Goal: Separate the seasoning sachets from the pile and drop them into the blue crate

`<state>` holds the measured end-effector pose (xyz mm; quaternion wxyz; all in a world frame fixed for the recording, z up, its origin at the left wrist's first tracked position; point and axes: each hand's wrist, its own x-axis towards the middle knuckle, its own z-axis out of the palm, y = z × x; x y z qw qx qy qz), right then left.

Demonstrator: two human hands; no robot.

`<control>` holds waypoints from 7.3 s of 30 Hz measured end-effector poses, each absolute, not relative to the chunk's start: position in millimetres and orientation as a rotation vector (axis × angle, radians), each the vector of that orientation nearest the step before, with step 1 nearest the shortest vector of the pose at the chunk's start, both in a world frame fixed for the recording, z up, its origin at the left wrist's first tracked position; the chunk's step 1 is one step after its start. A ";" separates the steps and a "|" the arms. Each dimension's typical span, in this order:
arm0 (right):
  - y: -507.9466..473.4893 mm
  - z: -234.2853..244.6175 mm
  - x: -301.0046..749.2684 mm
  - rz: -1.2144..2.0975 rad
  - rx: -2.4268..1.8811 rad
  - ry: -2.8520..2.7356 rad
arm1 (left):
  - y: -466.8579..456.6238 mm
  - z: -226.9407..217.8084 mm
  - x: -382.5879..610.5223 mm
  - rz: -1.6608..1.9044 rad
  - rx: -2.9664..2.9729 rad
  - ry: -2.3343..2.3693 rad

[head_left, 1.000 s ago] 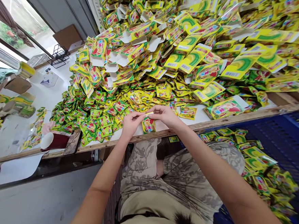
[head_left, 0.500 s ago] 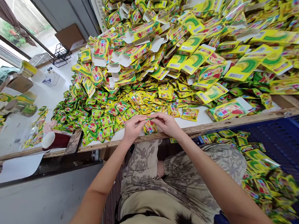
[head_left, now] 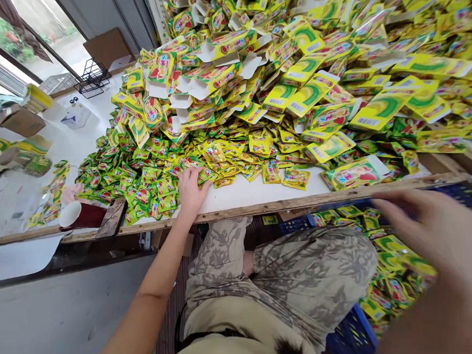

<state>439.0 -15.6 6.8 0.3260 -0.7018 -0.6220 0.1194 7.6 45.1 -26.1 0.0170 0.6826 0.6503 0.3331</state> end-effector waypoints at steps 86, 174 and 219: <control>49.1 -52.0 254.3 0.942 -1.431 -1.583 | 83.6 37.2 7.8 1.254 1.097 1.718; 97.7 73.6 240.4 0.531 -1.434 -2.950 | 31.1 -32.8 81.7 0.914 1.359 0.987; 76.4 57.7 245.3 0.504 -1.536 -2.599 | 64.9 -21.2 100.9 1.045 0.709 1.150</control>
